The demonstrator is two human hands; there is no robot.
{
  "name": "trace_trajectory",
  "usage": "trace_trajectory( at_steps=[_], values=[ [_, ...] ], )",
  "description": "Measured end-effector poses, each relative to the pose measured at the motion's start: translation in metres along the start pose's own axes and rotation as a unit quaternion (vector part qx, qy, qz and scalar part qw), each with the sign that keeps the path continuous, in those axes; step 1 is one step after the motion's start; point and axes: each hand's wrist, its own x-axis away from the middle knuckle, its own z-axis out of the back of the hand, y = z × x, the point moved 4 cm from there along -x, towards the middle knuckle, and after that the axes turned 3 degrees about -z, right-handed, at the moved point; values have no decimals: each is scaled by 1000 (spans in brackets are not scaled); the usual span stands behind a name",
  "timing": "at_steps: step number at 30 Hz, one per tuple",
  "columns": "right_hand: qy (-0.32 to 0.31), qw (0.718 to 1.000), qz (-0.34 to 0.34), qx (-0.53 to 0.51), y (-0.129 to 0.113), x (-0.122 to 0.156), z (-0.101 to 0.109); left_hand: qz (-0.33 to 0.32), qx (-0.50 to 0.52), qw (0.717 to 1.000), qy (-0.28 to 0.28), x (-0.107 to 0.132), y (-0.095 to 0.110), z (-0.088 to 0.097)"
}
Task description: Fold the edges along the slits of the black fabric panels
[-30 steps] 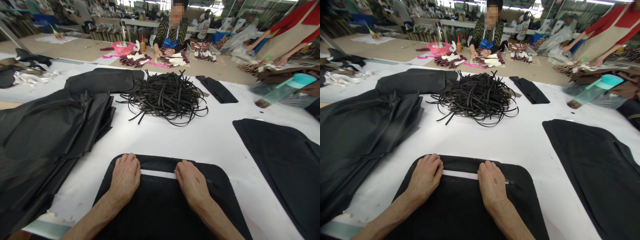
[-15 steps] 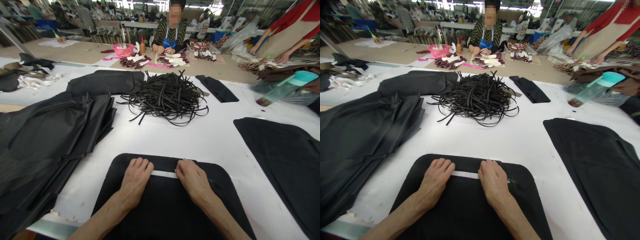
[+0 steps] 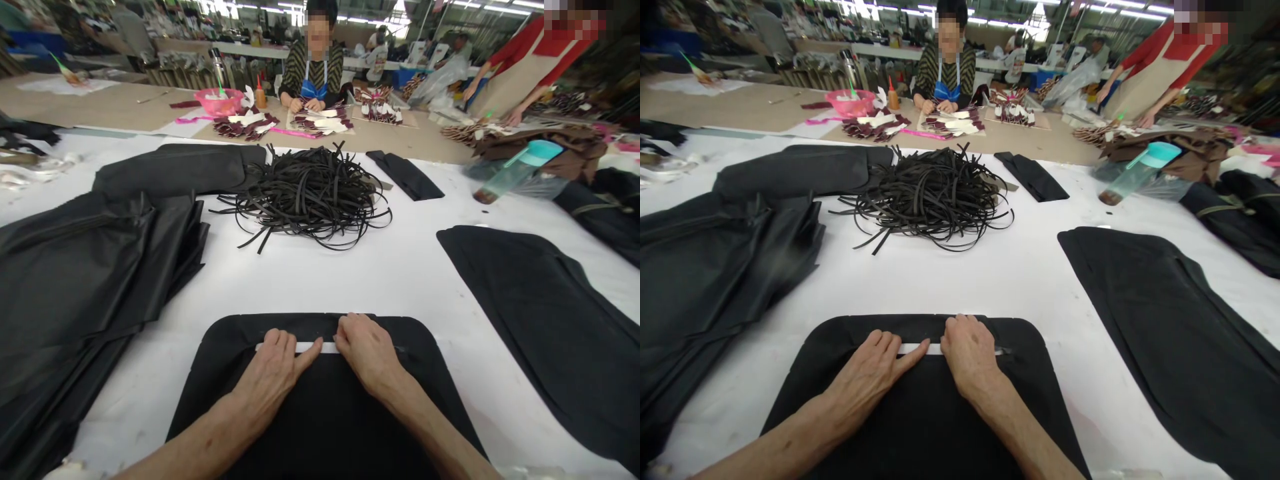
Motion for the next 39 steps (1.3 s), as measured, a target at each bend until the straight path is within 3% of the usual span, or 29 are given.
trace_trajectory(
  at_steps=[4, 8, 13, 17, 21, 24, 26, 28, 33, 39],
  values=[
    [-1, 1000, 3, -10, 3, 2, -2, 0, 36, 999, 3, -2, -5, 1],
    [-4, 1000, 3, -27, 6, 2, -1, -25, 109, 993, -24, 19, -30, -5],
    [-5, 999, 4, -37, 6, 3, 1, 52, 122, 991, -32, 57, -56, -19],
    [6, 999, 12, -35, 5, 4, -1, 105, 145, 984, -18, 62, -58, -18],
    [20, 999, 20, -31, 2, 4, -4, 174, 142, 974, 40, 38, -43, 0],
    [30, 999, 32, -30, -1, 5, -5, 92, 172, 977, 85, 6, -9, 12],
    [34, 998, 46, -31, 1, 7, -5, 35, 198, 977, 75, -12, 14, 11],
    [30, 996, 76, -47, 5, 9, -5, 21, 197, 978, 58, -24, 27, 6],
    [52, 976, 151, -149, 32, 15, -4, 35, 170, 983, 56, -25, 30, -5],
    [90, 983, 144, -75, 65, 25, -7, 47, 121, 988, 85, -23, 33, -1]
  ],
)
